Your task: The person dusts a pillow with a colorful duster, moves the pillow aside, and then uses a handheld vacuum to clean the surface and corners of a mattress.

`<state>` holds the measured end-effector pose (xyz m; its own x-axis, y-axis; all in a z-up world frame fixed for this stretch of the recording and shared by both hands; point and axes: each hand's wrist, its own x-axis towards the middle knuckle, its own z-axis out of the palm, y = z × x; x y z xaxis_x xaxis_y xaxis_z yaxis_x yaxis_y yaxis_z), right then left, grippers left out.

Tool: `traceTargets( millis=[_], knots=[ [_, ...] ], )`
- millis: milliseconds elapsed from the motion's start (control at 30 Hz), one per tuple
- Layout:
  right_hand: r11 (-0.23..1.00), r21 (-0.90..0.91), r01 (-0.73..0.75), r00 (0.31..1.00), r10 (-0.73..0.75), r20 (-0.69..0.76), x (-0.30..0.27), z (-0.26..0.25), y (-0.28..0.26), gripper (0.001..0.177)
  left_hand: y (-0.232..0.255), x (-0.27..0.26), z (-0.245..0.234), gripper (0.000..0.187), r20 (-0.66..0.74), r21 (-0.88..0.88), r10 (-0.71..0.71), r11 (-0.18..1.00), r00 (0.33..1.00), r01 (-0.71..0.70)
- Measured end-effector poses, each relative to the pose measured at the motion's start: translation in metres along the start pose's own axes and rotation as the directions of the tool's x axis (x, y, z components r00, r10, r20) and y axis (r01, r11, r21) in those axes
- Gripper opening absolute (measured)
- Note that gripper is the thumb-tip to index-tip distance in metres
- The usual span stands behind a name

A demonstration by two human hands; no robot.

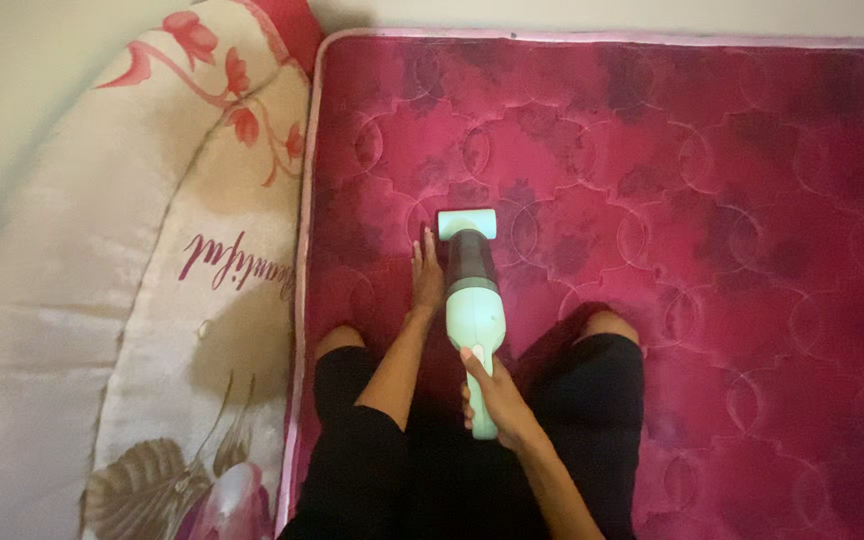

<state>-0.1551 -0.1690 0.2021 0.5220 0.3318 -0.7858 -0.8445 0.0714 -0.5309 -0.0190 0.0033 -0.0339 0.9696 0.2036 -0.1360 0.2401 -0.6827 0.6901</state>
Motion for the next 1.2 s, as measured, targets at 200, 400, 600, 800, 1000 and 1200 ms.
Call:
traceTargets(
  millis=[200, 400, 600, 800, 1000, 1200],
  knots=[
    [0.989, 0.126, -0.072, 0.994, 0.06, 0.094, -0.029, 0.002, 0.026, 0.047, -0.005, -0.039, 0.012, 0.078, -0.102, -0.078, -0.036, 0.997, 0.994, 0.028],
    [0.984, 0.176, -0.005, 0.994, -0.015, 0.112, -0.045, 0.002, 0.042, 0.046, -0.005, -0.047, 0.01, 0.072, 0.045, 0.126, -0.012, 0.992, 0.999, 0.006],
    [0.987, 0.136, 0.085, 0.995, -0.092, 0.047, -0.05, -0.02, 0.047, 0.041, 0.008, -0.06, 0.019, 0.092, 0.166, 0.382, -0.039, 0.924, 0.985, -0.028],
    [0.995, 0.071, 0.069, 0.995, -0.064, -0.075, -0.066, -0.053, 0.013, 0.036, 0.057, -0.057, 0.018, 0.113, 0.194, 0.279, 0.027, 0.957, 0.981, -0.082],
    [0.994, 0.106, 0.028, 0.997, -0.02, -0.077, -0.058, -0.076, -0.014, 0.038, 0.079, -0.036, 0.021, 0.113, 0.135, 0.227, 0.044, 0.971, 0.99, -0.074],
    [0.99, 0.116, -0.078, 0.994, 0.086, -0.074, -0.042, -0.082, -0.041, 0.04, 0.057, -0.001, 0.014, 0.112, 0.066, 0.273, 0.109, 0.954, 0.992, -0.123]
  ],
)
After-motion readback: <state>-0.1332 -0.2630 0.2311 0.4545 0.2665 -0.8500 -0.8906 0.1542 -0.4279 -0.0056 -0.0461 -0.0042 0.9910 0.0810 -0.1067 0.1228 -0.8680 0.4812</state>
